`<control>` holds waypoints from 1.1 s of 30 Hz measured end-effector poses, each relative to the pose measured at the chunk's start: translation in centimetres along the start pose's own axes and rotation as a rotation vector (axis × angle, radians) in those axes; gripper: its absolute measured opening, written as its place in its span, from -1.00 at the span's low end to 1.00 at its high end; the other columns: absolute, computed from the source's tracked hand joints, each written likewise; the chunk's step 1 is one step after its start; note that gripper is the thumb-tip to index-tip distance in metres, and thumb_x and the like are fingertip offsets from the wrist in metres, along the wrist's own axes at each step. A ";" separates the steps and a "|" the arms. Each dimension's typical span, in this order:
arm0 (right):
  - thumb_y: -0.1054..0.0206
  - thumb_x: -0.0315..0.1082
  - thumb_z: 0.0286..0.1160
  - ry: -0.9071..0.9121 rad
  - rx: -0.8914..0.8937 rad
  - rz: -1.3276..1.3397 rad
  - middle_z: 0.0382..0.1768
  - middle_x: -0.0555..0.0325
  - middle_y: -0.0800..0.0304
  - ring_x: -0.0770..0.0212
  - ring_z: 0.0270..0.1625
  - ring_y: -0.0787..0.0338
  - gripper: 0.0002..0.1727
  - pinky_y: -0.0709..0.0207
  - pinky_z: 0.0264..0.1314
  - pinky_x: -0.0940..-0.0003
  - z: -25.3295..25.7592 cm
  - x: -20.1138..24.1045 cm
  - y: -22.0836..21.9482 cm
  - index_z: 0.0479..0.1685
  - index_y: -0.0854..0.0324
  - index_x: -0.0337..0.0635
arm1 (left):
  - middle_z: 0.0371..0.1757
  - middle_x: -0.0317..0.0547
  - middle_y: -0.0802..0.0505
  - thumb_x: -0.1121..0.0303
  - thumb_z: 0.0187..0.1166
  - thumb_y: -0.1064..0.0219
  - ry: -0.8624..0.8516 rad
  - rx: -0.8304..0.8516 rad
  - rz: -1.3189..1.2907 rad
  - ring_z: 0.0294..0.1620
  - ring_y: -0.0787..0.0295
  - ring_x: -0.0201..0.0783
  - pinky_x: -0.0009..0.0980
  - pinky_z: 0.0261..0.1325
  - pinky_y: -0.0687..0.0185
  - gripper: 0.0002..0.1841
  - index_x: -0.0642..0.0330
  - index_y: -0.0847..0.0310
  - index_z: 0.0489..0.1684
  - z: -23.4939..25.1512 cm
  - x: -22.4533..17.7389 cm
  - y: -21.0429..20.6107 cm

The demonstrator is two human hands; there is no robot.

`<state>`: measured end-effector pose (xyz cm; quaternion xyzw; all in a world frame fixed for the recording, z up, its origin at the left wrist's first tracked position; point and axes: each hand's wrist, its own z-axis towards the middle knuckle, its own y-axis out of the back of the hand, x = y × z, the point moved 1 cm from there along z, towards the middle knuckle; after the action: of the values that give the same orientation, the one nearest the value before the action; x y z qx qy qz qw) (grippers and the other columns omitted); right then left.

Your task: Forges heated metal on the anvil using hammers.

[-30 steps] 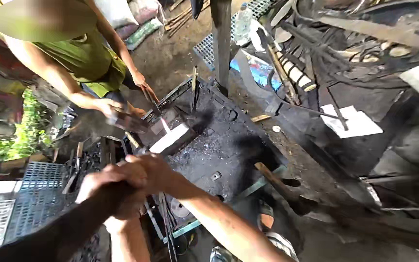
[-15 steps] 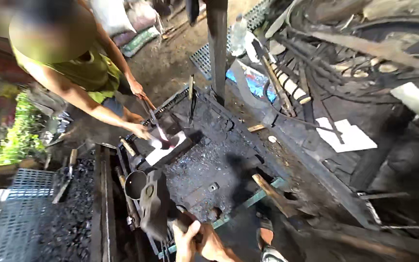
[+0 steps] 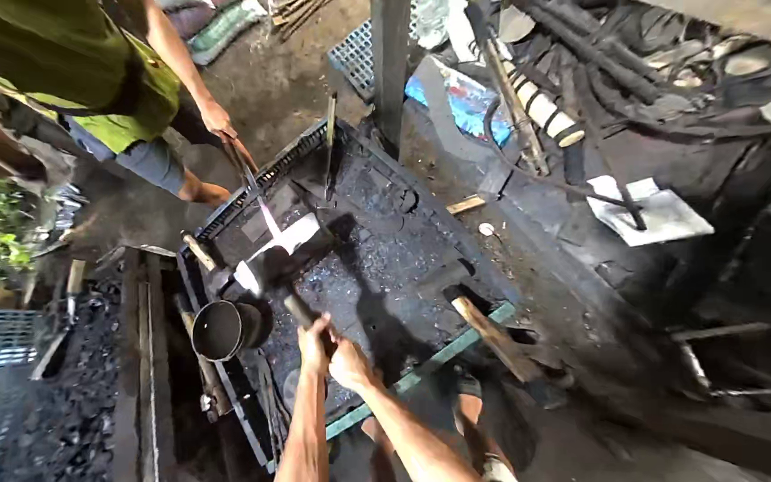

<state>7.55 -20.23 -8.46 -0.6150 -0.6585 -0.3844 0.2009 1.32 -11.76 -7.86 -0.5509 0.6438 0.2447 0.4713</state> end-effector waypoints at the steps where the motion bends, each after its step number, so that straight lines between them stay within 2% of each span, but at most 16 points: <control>1: -0.45 -0.07 0.22 0.014 0.014 -0.031 -0.11 -0.01 -0.90 -0.07 0.00 -0.89 -0.53 -0.72 0.03 -0.26 -2.1 -1.0 0.0 0.16 -0.71 -0.01 | -0.64 -0.12 -0.68 0.24 0.41 -0.49 0.007 -0.015 -0.020 -0.70 -0.66 -0.19 -0.19 -0.53 -0.72 -0.63 0.28 -0.51 0.00 -2.8 0.2 -0.4; 5: -0.60 -0.01 0.08 0.418 -0.024 0.088 -0.11 0.12 -0.95 0.06 -0.03 -0.92 -0.41 -0.76 0.06 -0.21 -12.0 0.1 0.9 0.26 -0.76 0.13 | -0.26 -0.11 -0.87 0.11 0.03 -0.80 -0.240 -0.036 0.041 -0.33 -0.84 -0.24 -0.22 -0.22 -0.84 -0.32 0.18 -0.59 0.11 -16.5 -5.7 -2.7; 8: -0.47 0.28 0.36 0.864 -0.077 0.233 0.12 0.45 -0.92 0.40 0.14 -0.88 -0.42 -0.82 0.20 0.06 -14.6 10.0 4.2 0.37 -0.71 0.34 | -0.16 -0.18 -0.92 0.06 0.07 -0.80 -0.579 0.168 0.229 -0.13 -0.87 -0.30 -0.27 0.02 -0.84 -0.45 0.09 -0.77 0.01 -20.1 -17.5 -4.5; 11: -0.51 0.28 0.20 1.194 -0.226 0.218 0.00 -0.02 -0.94 -0.01 0.08 -0.90 -0.29 -0.73 0.11 -0.16 -15.6 22.6 9.5 0.16 -0.82 -0.13 | -0.24 -0.24 -0.91 0.08 0.33 -0.65 -0.916 0.533 0.259 -0.25 -0.84 -0.29 -0.30 -0.07 -0.79 -0.63 -0.03 -0.78 0.01 -18.8 -31.1 -8.7; 13: -0.60 0.14 0.13 1.290 -0.326 0.118 -0.09 -0.02 -0.92 -0.05 -0.02 -0.89 -0.38 -0.71 -0.02 -0.15 -13.5 28.5 12.5 0.08 -0.84 -0.15 | -0.31 -0.32 -0.86 0.01 0.42 -0.57 -1.074 0.560 0.292 -0.35 -0.78 -0.34 -0.35 -0.21 -0.76 -0.66 -0.09 -0.74 0.02 -15.8 -35.9 -10.1; 15: -0.72 -0.10 -0.06 1.251 -0.377 0.129 -0.25 0.05 -0.90 0.02 -0.20 -0.87 -0.51 -0.69 -0.22 -0.11 -7.4 28.4 12.8 -0.08 -0.83 -0.13 | -0.40 -0.38 -0.81 -0.06 0.36 -0.60 -1.091 0.447 0.274 -0.44 -0.71 -0.38 -0.34 -0.30 -0.71 -0.63 -0.14 -0.72 -0.01 -9.9 -33.8 -9.2; 16: -0.69 -0.07 -0.05 1.126 -0.384 0.104 -0.28 0.08 -0.89 0.05 -0.23 -0.87 -0.52 -0.71 -0.27 -0.10 -3.7 24.7 11.1 -0.09 -0.80 -0.10 | -0.39 -0.33 -0.82 -0.04 0.30 -0.65 -0.984 0.369 0.228 -0.43 -0.73 -0.36 -0.31 -0.28 -0.74 -0.58 -0.08 -0.70 -0.02 -6.3 -29.2 -7.5; 18: -0.58 -0.01 0.14 0.640 -0.245 0.024 -0.11 0.11 -0.92 0.09 -0.05 -0.90 -0.46 -0.77 -0.03 -0.11 1.7 13.1 6.1 0.16 -0.77 -0.03 | -0.36 -0.22 -0.85 0.12 0.31 -0.64 -0.611 0.224 0.094 -0.39 -0.80 -0.31 -0.26 -0.24 -0.82 -0.53 0.14 -0.62 0.07 0.8 -15.2 -2.9; 19: -0.50 -0.03 0.20 0.361 -0.129 0.015 -0.05 0.10 -0.92 0.06 0.03 -0.90 -0.44 -0.76 0.05 -0.15 2.3 8.0 3.5 0.25 -0.71 0.00 | -0.52 -0.18 -0.77 0.19 0.41 -0.56 -0.371 0.138 0.022 -0.56 -0.73 -0.28 -0.25 -0.41 -0.77 -0.61 0.26 -0.60 -0.01 2.6 -8.5 -1.1; 22: -0.43 -0.01 0.21 -0.023 0.046 -0.021 -0.07 0.00 -0.90 -0.06 0.03 -0.90 -0.42 -0.73 0.04 -0.26 -0.3 1.3 0.2 0.30 -0.66 0.02 | -0.71 -0.14 -0.61 0.20 0.61 -0.32 0.055 -0.033 0.002 -0.74 -0.61 -0.21 -0.21 -0.56 -0.70 -0.71 0.30 -0.51 -0.08 0.4 -0.7 0.5; 25: -0.47 -0.11 0.19 0.061 0.124 -0.047 -0.15 -0.04 -0.88 -0.08 -0.03 -0.89 -0.52 -0.71 0.04 -0.23 -8.9 0.2 0.1 0.15 -0.69 -0.08 | -0.66 -0.08 -0.71 0.06 0.36 -0.59 -0.018 -0.061 -0.065 -0.68 -0.71 -0.15 -0.17 -0.49 -0.77 -0.52 0.24 -0.54 -0.04 -10.2 -2.7 -0.8; 28: -0.53 -0.07 0.18 0.480 -0.047 0.047 -0.15 -0.03 -0.93 -0.01 -0.11 -0.93 -0.44 -0.78 -0.06 -0.14 -15.6 2.8 1.2 0.19 -0.75 -0.17 | -0.39 -0.09 -0.84 0.05 0.16 -0.75 -0.212 -0.011 -0.036 -0.45 -0.82 -0.18 -0.16 -0.31 -0.82 -0.37 0.12 -0.56 0.14 -18.2 -8.1 -2.1; 29: -0.51 -0.11 0.27 0.527 0.010 0.004 0.05 -0.02 -0.94 0.02 0.06 -0.93 -0.39 -0.78 0.11 -0.09 -17.8 7.2 4.3 0.39 -0.71 -0.15 | -0.28 -0.11 -0.88 0.10 0.12 -0.77 -0.316 0.036 -0.005 -0.35 -0.85 -0.22 -0.19 -0.23 -0.84 -0.37 0.09 -0.61 0.16 -19.5 -11.1 -2.6; 30: -0.45 -0.20 0.56 0.348 0.337 -0.064 0.53 0.14 -0.70 0.10 0.55 -0.67 -0.32 -0.43 0.68 -0.04 -20.1 14.1 9.5 0.73 -0.44 0.06 | -0.23 -0.13 -0.90 0.14 0.08 -0.78 -0.437 0.103 0.041 -0.27 -0.87 -0.24 -0.22 -0.16 -0.86 -0.41 0.08 -0.67 0.12 -20.1 -14.9 -3.2; 32: -0.45 0.10 0.43 1.023 -0.102 0.097 0.12 0.03 -0.93 0.09 0.09 -0.93 -0.41 -0.82 0.09 0.03 -17.9 18.0 8.9 0.35 -0.75 -0.08 | -0.26 -0.18 -0.91 0.12 0.18 -0.75 -0.688 0.330 0.132 -0.27 -0.86 -0.26 -0.27 -0.12 -0.83 -0.54 -0.01 -0.76 0.03 -19.6 -23.9 -5.8; 33: -0.40 0.25 0.42 1.208 -0.253 0.201 -0.01 0.05 -0.94 0.08 -0.04 -0.93 -0.37 -0.80 -0.09 0.00 -15.6 20.8 8.5 0.24 -0.78 -0.05 | -0.28 -0.24 -0.90 0.10 0.26 -0.70 -0.787 0.445 0.176 -0.28 -0.84 -0.29 -0.29 -0.13 -0.81 -0.62 -0.05 -0.78 -0.02 -18.4 -28.1 -7.2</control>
<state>9.15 -18.84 18.83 -0.3671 -0.3169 -0.7185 0.4986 0.46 -15.63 26.31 -0.2444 0.4971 0.3302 0.7643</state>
